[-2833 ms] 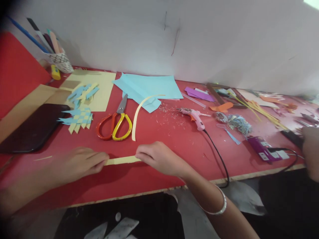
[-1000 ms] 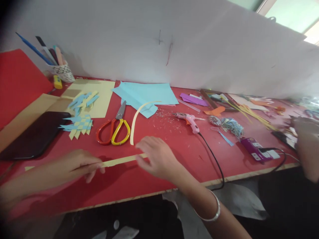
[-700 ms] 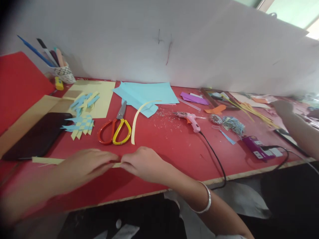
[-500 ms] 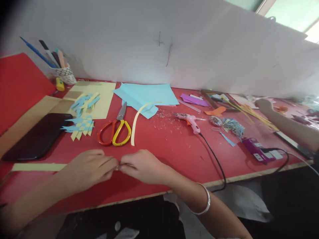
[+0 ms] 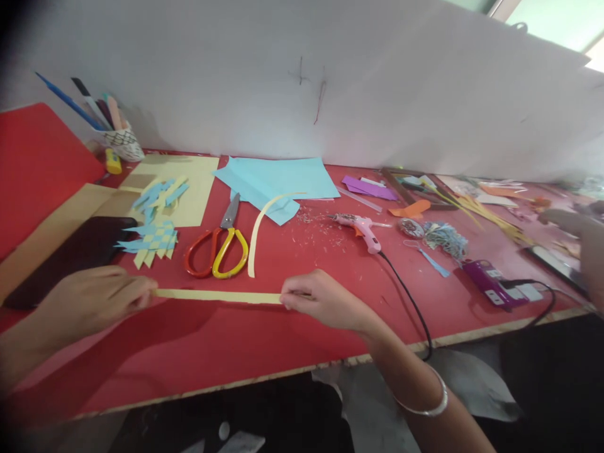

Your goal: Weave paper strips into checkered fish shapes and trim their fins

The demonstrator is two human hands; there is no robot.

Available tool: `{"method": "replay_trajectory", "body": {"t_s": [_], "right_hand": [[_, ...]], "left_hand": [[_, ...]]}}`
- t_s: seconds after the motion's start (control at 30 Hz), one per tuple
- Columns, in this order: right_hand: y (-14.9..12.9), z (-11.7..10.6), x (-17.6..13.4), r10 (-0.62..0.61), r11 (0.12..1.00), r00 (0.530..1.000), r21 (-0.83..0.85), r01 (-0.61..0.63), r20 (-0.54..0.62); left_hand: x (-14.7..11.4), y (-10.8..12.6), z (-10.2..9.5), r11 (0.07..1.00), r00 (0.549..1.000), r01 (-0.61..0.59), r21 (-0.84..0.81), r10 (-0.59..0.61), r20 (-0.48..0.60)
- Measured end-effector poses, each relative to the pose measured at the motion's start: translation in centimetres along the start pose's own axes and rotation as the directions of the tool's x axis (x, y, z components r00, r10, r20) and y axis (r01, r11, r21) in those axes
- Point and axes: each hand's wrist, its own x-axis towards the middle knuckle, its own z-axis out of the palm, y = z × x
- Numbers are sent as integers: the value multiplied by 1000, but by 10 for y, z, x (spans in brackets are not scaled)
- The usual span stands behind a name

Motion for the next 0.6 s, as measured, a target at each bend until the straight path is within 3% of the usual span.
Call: {"method": "replay_trajectory", "body": {"t_s": [0.17, 0.27, 0.33, 0.4, 0.5, 0.6], "right_hand": [[9, -11, -14, -13, 990, 1000, -138, 10, -19], [7, -11, -16, -75, 963, 997, -259, 67, -22], [2, -8, -12, -127, 941, 992, -314, 122, 6], [-2, -4, -6, -196, 921, 980, -336, 198, 39], [-6, -2, 1, -290, 897, 956, -334, 289, 48], [-6, -6, 4, -259, 880, 964, -397, 259, 56]], "left_hand": [[-22, -28, -9, 969, 977, 131, 211, -162, 137], [-15, -21, -12, 927, 947, 281, 250, -311, 88], [1, -2, -13, 935, 937, 346, 72, -348, 19], [22, 22, -12, 956, 972, 232, -182, -221, 78], [47, 49, -9, 931, 981, 141, -337, -86, 172], [56, 57, -5, 889, 950, 241, -390, -134, 280]]}}
